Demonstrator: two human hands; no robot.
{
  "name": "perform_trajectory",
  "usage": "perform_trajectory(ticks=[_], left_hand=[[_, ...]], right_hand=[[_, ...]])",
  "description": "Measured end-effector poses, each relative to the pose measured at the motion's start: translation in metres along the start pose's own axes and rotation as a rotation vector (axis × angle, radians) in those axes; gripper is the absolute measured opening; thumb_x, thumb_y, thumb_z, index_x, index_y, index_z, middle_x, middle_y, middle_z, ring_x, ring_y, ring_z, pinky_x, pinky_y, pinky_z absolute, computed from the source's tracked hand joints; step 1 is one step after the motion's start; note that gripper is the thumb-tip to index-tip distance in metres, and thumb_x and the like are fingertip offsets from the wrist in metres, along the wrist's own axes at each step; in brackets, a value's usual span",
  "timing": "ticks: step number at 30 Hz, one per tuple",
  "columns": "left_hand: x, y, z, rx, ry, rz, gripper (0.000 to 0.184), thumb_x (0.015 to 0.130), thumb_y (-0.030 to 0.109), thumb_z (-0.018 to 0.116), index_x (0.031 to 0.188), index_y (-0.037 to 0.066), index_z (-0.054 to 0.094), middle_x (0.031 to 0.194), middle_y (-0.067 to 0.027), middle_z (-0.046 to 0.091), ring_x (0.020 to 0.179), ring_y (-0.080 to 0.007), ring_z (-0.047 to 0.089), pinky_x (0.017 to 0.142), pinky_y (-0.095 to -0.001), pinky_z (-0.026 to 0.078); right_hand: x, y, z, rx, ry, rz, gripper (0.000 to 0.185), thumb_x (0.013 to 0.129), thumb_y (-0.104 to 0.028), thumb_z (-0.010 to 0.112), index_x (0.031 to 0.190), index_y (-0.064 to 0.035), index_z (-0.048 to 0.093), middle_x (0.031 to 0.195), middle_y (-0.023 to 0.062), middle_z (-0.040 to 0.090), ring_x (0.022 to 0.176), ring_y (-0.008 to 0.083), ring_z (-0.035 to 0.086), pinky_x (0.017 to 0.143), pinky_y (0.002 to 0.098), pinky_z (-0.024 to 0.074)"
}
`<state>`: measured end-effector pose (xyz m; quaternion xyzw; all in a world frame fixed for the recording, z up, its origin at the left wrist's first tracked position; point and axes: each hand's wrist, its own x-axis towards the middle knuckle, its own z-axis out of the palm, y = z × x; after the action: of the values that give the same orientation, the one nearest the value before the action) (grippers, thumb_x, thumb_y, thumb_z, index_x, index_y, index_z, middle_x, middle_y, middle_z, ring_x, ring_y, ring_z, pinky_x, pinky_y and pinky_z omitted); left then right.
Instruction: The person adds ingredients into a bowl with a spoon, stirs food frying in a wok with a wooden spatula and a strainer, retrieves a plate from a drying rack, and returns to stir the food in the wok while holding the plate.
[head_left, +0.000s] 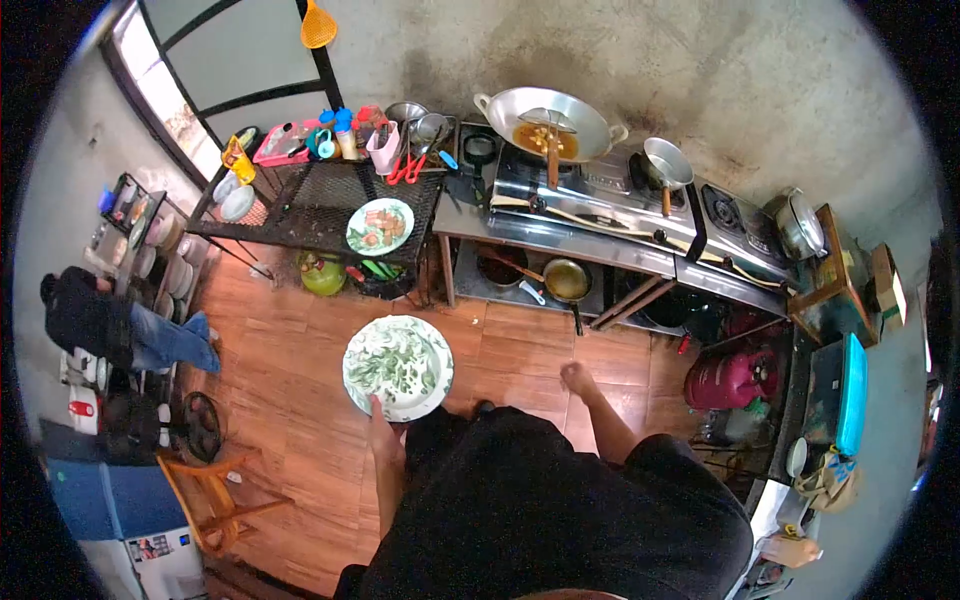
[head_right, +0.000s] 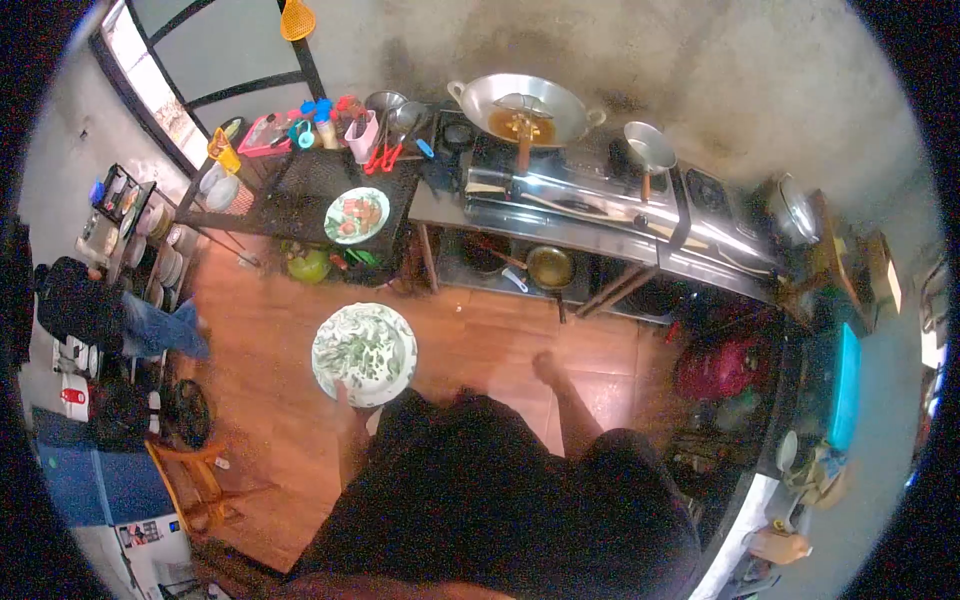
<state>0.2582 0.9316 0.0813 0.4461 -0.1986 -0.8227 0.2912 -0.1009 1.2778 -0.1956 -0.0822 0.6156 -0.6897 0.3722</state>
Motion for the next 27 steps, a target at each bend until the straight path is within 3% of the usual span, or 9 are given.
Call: perform_trajectory(ticks=[2,3,6,7,13,16,24,26,27], left_hand=[[0.002,0.021,0.03,-0.04,-0.054,0.022,0.055,0.095,0.042,0.048,0.132,0.002,0.041,0.12,-0.0134,0.056,0.1,-0.028,0.061,0.074,-0.0431,0.055],[0.007,0.032,0.048,-0.036,-0.054,0.017,0.055,0.095,0.042,0.048,0.132,0.002,0.041,0.12,-0.0134,0.056,0.1,-0.028,0.061,0.074,-0.0431,0.055],[0.033,0.066,0.073,0.088,0.002,0.024,0.052,0.096,0.04,0.047,0.131,0.001,0.042,0.12,-0.0171,0.056,0.101,-0.0313,0.061,0.078,-0.0466,0.055],[0.047,0.075,0.075,0.124,0.006,0.02,0.052,0.096,0.04,0.047,0.13,0.001,0.042,0.119,-0.0172,0.056,0.101,-0.0312,0.061,0.078,-0.0464,0.056],[0.102,0.125,0.114,0.227,0.012,0.064,0.053,0.096,0.038,0.048,0.135,0.005,0.037,0.12,-0.0164,0.055,0.1,-0.0294,0.062,0.074,-0.0427,0.057],[0.159,0.126,0.088,0.177,-0.148,-0.05,0.054,0.096,0.037,0.048,0.138,0.006,0.034,0.123,-0.015,0.054,0.1,-0.0264,0.062,0.072,-0.0392,0.057],[0.164,0.123,0.137,0.29,0.01,-0.045,0.055,0.094,0.037,0.052,0.137,0.006,0.036,0.124,-0.013,0.054,0.102,-0.0239,0.06,0.075,-0.036,0.055],[0.159,0.121,0.159,0.318,0.007,-0.034,0.057,0.094,0.038,0.054,0.137,0.006,0.036,0.126,-0.0125,0.052,0.106,-0.0239,0.058,0.081,-0.0365,0.052],[0.164,0.111,0.159,0.325,0.062,-0.041,0.058,0.094,0.038,0.054,0.138,0.006,0.036,0.128,-0.0125,0.051,0.108,-0.0243,0.057,0.08,-0.0366,0.052]], right_hand=[[0.033,-0.104,0.087,-0.635,0.224,-0.006,0.021,0.085,-0.021,0.055,0.073,-0.0073,0.066,0.068,0.0086,0.063,0.068,0.0209,0.061,0.064,0.0352,0.0487],[0.061,-0.126,0.097,-0.667,0.165,-0.018,0.021,0.084,-0.019,0.054,0.075,-0.0046,0.066,0.07,0.009,0.065,0.068,0.0211,0.061,0.064,0.0354,0.0487],[0.082,-0.163,0.156,-0.459,0.141,-0.049,0.023,0.084,-0.018,0.055,0.074,-0.0007,0.067,0.071,0.0112,0.066,0.068,0.0187,0.06,0.061,0.0351,0.0482],[0.085,-0.166,0.164,-0.587,0.07,0.071,0.019,0.088,-0.013,0.054,0.105,-0.0049,0.056,0.085,0.0093,0.065,0.07,0.016,0.062,0.056,0.0291,0.0488],[0.071,-0.153,0.22,-0.33,0.052,0.45,0.025,0.091,-0.025,0.057,0.109,-0.0069,0.059,0.08,0.0076,0.065,0.064,0.0148,0.062,0.053,0.0297,0.0488],[0.073,-0.145,0.229,-0.288,0.115,0.365,0.027,0.093,-0.023,0.055,0.112,-0.005,0.057,0.083,0.0095,0.065,0.065,0.016,0.063,0.054,0.0303,0.0491],[0.123,-0.187,0.206,-0.407,0.228,0.206,0.024,0.091,-0.019,0.053,0.111,-0.0065,0.057,0.085,0.0102,0.066,0.066,0.018,0.062,0.055,0.0319,0.0493],[0.159,-0.218,0.2,-0.997,0.135,0.017,0.021,0.091,-0.015,0.052,0.106,-0.0011,0.057,0.082,0.0097,0.063,0.069,0.018,0.061,0.058,0.0322,0.0512],[0.174,-0.209,0.189,-0.927,0.168,-0.173,0.016,0.09,-0.009,0.051,0.101,0.0015,0.058,0.081,0.0094,0.062,0.071,0.0169,0.061,0.058,0.0302,0.0511]])
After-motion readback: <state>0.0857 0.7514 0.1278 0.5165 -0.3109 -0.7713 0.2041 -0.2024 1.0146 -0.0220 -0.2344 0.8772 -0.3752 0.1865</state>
